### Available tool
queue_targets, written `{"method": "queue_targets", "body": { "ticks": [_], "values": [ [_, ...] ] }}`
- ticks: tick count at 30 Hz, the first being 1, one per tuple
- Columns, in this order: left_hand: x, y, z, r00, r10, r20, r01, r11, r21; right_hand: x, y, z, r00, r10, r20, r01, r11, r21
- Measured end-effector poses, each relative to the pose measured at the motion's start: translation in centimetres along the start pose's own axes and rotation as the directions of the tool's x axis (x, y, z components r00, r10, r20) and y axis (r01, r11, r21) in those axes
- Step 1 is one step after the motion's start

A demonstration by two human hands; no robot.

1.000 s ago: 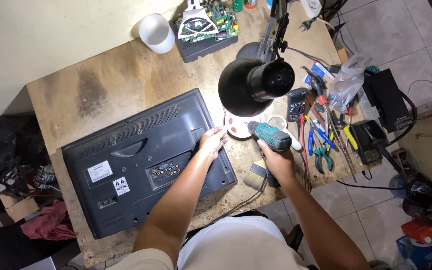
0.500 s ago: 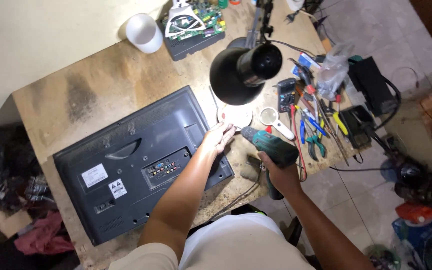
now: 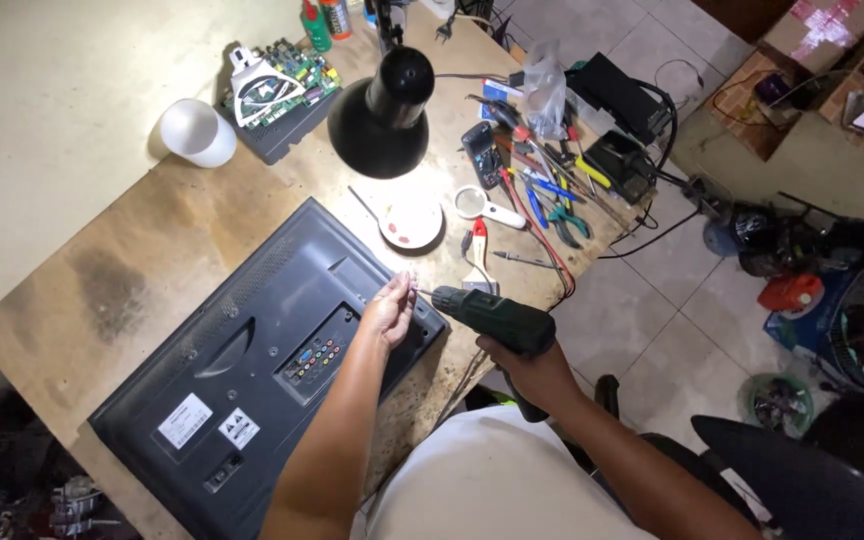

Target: Disassembling the back panel of a television using a power drill on a repair bench.

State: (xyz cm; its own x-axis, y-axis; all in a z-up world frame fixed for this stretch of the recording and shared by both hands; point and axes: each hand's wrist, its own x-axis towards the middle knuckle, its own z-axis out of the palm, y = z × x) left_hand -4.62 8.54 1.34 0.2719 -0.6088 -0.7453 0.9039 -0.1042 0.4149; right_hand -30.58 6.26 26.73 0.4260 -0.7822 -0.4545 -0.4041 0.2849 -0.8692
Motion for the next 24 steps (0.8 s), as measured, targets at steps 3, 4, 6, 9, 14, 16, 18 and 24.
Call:
{"method": "queue_targets", "body": {
  "ticks": [3,4,6,9,14,16,18,24],
  "values": [
    [-3.4,0.9,0.0,0.997,-0.02,0.072,0.022,0.999,-0.03,-2.3,-0.7,0.7,1.0,0.006,-0.023,-0.006,1.0,0.009],
    [-4.3,1.2,0.0,0.997,-0.021,0.075,0.023,0.999,-0.026,-2.8,-1.1,1.0,1.0,0.005,-0.028,-0.004,1.0,0.012],
    [-5.9,1.9,0.2,0.996,-0.051,0.08,0.049,0.999,0.023,-3.8,-1.9,1.5,0.995,0.066,-0.069,-0.066,0.998,0.001],
    [-6.7,2.3,-0.1,0.991,-0.064,0.121,0.058,0.997,0.046,-4.3,-0.8,1.5,0.995,0.06,-0.075,-0.06,0.998,0.01],
    [-7.5,2.8,-0.2,0.978,-0.093,0.185,0.084,0.995,0.052,-4.6,0.5,1.8,0.994,0.05,-0.093,-0.049,0.999,0.013],
    [-7.6,2.9,-0.3,0.975,-0.105,0.197,0.098,0.994,0.049,-5.0,0.3,2.1,0.994,0.053,-0.096,-0.051,0.999,0.017],
    [-7.9,3.1,-0.3,0.971,-0.117,0.209,0.129,0.991,-0.045,-5.5,-1.1,2.5,0.992,0.011,-0.13,-0.014,1.0,-0.023],
    [-8.1,2.9,-1.2,0.961,-0.123,0.248,0.14,0.989,-0.052,-6.0,-0.5,2.9,0.994,-0.023,-0.109,0.019,0.999,-0.04]
  ]
}}
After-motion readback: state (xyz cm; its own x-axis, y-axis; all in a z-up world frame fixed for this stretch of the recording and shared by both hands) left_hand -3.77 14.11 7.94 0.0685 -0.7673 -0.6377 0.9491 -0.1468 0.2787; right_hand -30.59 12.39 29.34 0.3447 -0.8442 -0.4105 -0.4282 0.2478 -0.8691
